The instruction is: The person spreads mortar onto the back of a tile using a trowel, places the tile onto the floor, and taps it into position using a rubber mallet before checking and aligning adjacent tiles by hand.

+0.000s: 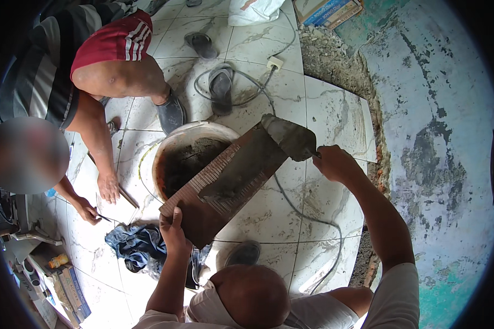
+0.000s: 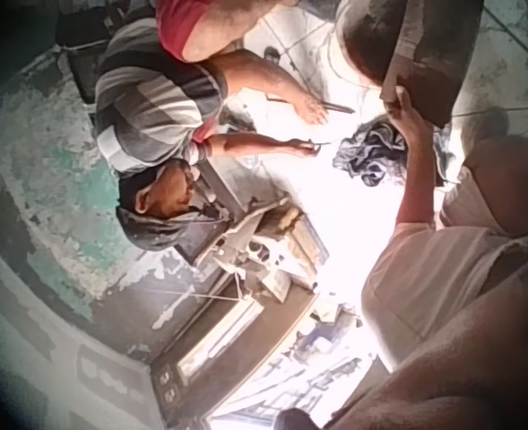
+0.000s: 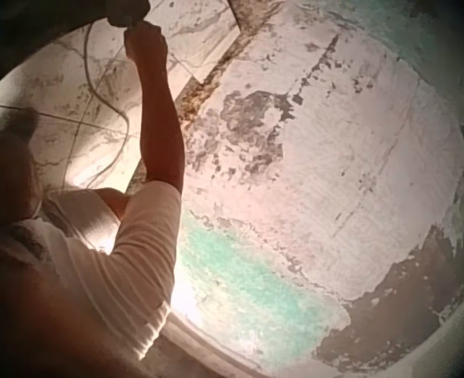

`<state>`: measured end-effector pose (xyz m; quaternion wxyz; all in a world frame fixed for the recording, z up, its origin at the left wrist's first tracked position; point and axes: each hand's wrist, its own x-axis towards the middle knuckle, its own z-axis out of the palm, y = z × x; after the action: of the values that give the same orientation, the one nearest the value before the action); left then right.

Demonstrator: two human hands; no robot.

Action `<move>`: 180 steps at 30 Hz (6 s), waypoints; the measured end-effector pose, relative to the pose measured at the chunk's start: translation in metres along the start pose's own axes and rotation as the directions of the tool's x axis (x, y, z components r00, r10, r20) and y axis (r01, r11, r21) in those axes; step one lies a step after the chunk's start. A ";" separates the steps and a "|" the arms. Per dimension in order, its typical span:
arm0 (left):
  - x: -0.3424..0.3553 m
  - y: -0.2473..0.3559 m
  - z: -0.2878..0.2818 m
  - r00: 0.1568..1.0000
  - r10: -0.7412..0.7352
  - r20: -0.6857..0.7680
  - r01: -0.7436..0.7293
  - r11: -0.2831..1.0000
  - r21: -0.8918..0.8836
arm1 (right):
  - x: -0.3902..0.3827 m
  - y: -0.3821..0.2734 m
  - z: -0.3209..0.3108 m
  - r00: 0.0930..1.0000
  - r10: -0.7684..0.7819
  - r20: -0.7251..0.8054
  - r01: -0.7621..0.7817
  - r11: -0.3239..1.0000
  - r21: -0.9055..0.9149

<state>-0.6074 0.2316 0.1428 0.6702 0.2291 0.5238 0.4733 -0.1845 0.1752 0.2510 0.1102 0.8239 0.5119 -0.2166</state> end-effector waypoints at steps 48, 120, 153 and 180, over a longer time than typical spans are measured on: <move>-0.007 -0.024 0.022 0.980 0.089 -0.176 -0.103 0.992 -0.072 | -0.056 -0.024 0.028 0.831 -0.095 0.547 -0.152 0.909 0.388; -0.042 -0.044 0.024 0.915 -0.285 0.284 0.320 0.944 -0.085 | -0.202 0.046 0.134 0.971 -0.060 0.231 -0.062 0.871 0.487; 0.071 0.037 0.100 0.732 -0.433 0.526 -0.332 0.447 0.831 | -0.117 -0.109 0.213 0.927 0.374 -0.013 0.197 -0.458 0.867; 0.085 -0.047 0.124 0.688 -0.368 0.625 0.385 0.916 0.114 | -0.146 -0.012 0.080 0.891 -0.095 0.444 -0.062 0.943 0.327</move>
<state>-0.4743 0.3080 0.1071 0.8924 0.2541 0.2959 0.2270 -0.2705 0.0325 0.2492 0.0840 0.7526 0.4352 -0.4870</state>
